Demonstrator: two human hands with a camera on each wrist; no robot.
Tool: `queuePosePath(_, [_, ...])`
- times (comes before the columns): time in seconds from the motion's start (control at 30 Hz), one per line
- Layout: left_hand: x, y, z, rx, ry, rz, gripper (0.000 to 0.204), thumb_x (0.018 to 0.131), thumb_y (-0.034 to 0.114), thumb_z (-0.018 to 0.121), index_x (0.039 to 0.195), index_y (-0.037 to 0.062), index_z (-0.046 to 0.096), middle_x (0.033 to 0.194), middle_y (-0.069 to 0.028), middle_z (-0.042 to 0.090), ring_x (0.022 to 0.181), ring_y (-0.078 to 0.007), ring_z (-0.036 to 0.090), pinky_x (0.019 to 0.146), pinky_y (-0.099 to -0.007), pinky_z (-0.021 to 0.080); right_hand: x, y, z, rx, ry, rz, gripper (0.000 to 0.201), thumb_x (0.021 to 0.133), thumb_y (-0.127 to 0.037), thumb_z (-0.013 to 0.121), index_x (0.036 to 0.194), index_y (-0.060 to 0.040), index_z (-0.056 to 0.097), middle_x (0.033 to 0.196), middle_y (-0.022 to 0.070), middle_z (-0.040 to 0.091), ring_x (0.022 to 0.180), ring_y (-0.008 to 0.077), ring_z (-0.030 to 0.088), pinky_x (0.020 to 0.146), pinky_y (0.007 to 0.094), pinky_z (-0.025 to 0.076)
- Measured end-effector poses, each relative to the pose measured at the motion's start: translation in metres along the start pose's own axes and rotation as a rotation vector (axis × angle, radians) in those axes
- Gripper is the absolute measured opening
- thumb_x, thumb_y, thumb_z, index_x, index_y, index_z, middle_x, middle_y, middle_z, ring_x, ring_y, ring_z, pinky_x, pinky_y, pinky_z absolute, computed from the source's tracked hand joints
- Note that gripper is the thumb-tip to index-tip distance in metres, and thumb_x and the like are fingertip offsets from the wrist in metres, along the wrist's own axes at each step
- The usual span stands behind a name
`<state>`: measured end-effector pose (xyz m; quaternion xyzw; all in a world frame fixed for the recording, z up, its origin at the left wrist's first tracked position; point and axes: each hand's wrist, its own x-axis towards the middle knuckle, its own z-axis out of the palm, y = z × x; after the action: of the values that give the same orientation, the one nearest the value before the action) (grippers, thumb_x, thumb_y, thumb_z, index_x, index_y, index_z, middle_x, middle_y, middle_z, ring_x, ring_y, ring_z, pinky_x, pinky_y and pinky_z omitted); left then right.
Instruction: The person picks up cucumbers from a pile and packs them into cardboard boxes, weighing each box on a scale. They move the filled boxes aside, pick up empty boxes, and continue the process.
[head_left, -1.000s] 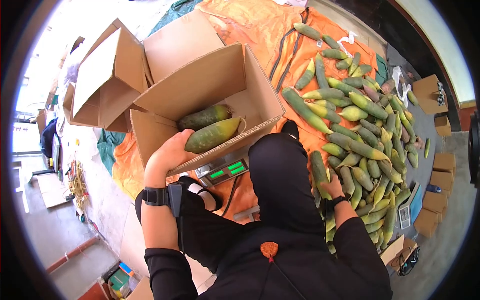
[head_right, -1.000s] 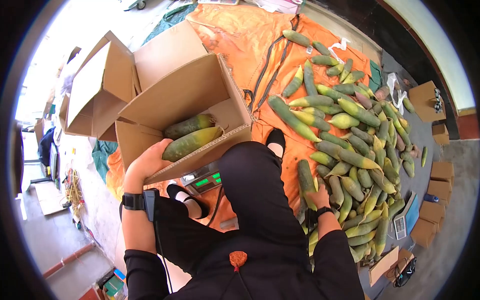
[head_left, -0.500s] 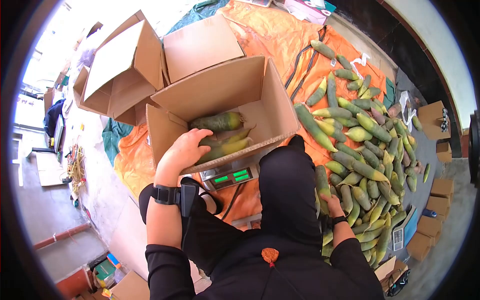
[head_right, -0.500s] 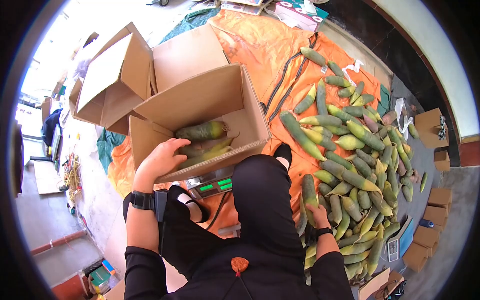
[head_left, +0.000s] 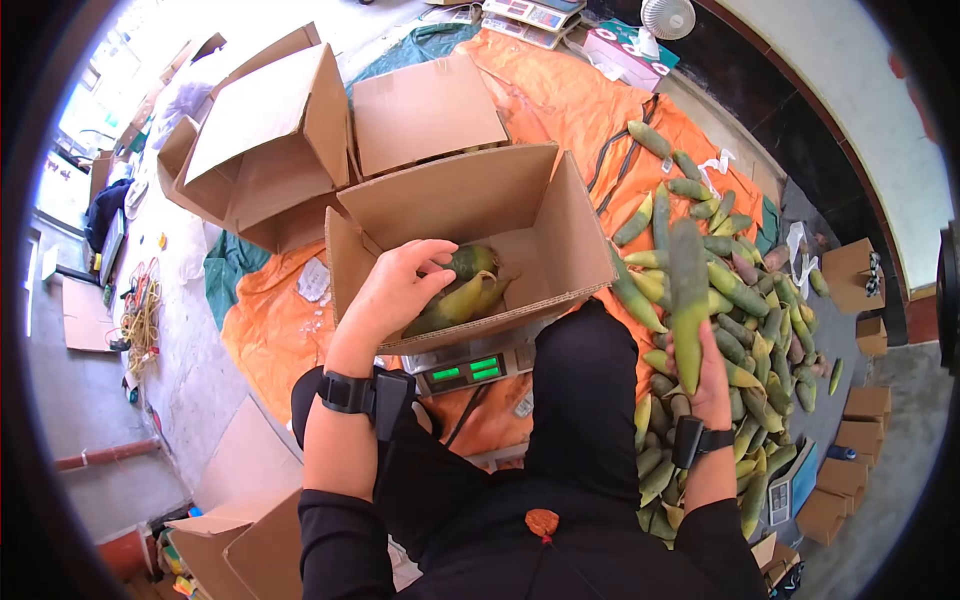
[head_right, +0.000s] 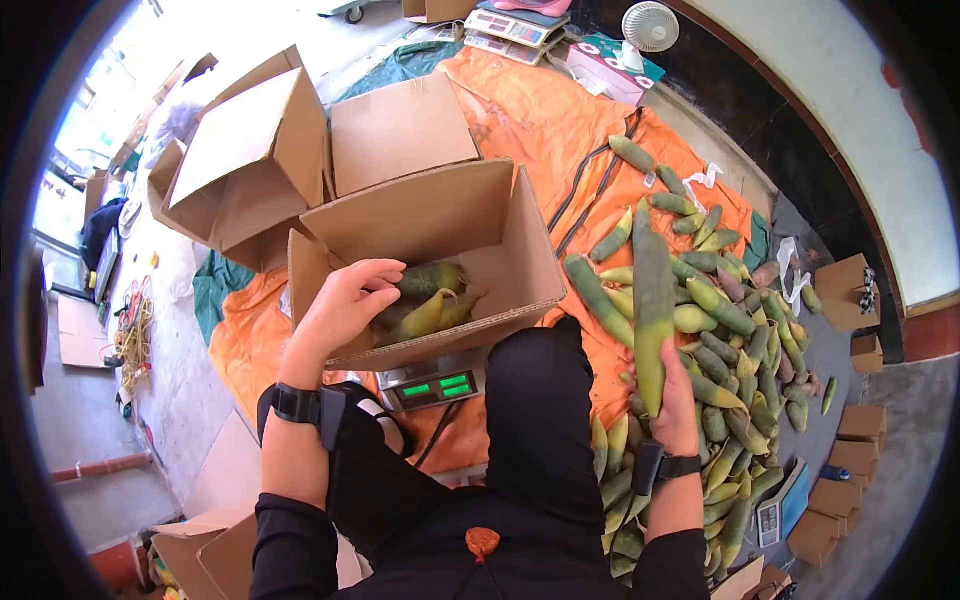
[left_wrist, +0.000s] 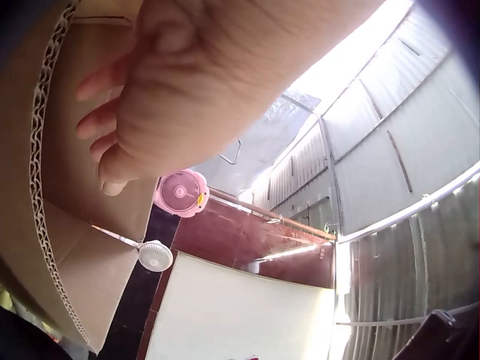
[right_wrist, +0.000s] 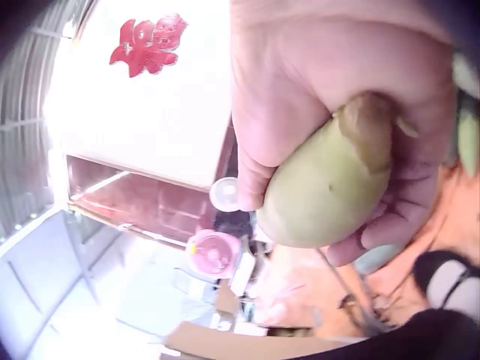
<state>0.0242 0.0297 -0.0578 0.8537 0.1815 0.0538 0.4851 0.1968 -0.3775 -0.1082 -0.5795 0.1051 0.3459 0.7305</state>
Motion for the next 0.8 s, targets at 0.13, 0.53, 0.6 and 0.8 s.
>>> queuePosePath(0.13, [-0.003,0.004,-0.001,-0.079,0.016,0.049,0.030,0.085,0.006,0.063,0.115,0.0021,0.061,0.096,-0.0083,0.068,0.088,-0.0141,0.063,0.076,-0.0274,0.051,-0.014,-0.035,0.084,0.185,-0.408,-0.154,0.052,0.095,-0.041,0.050,0.126,0.0004,0.049,0.113,0.0147,0.059,0.096,0.0200,0.062,0.077,0.0313,0.055])
queuePosePath(0.53, [-0.027,0.015,-0.012,-0.735,-0.319,0.171,0.073,0.086,0.025,0.068,0.144,0.0054,0.028,0.116,-0.0130,0.056,0.091,-0.0168,0.061,0.077,-0.0283,0.051,-0.009,0.019,0.275,0.107,-0.717,-0.032,0.045,0.090,-0.018,0.064,0.126,-0.0056,0.041,0.112,0.0059,0.057,0.099,0.0170,0.060,0.081,0.0316,0.050])
queuePosePath(0.6, [-0.032,0.022,-0.014,-0.670,-0.231,0.039,0.077,0.084,0.026,0.069,0.145,0.0042,0.026,0.114,-0.0117,0.056,0.090,-0.0165,0.061,0.077,-0.0292,0.052,-0.001,0.034,0.281,0.087,-0.687,-0.038,0.044,0.090,-0.021,0.064,0.125,-0.0058,0.043,0.111,0.0054,0.057,0.093,0.0145,0.059,0.078,0.0294,0.049])
queuePosePath(0.8, [-0.032,0.021,-0.028,-0.836,-0.049,-0.231,0.070,0.082,0.015,0.063,0.144,0.0074,0.032,0.098,-0.0066,0.057,0.049,-0.0102,0.046,0.040,-0.0240,0.038,-0.003,0.019,0.272,-0.376,-0.767,-0.064,0.045,0.090,-0.026,0.063,0.125,-0.0002,0.051,0.114,0.0079,0.060,0.091,0.0110,0.057,0.073,0.0251,0.050])
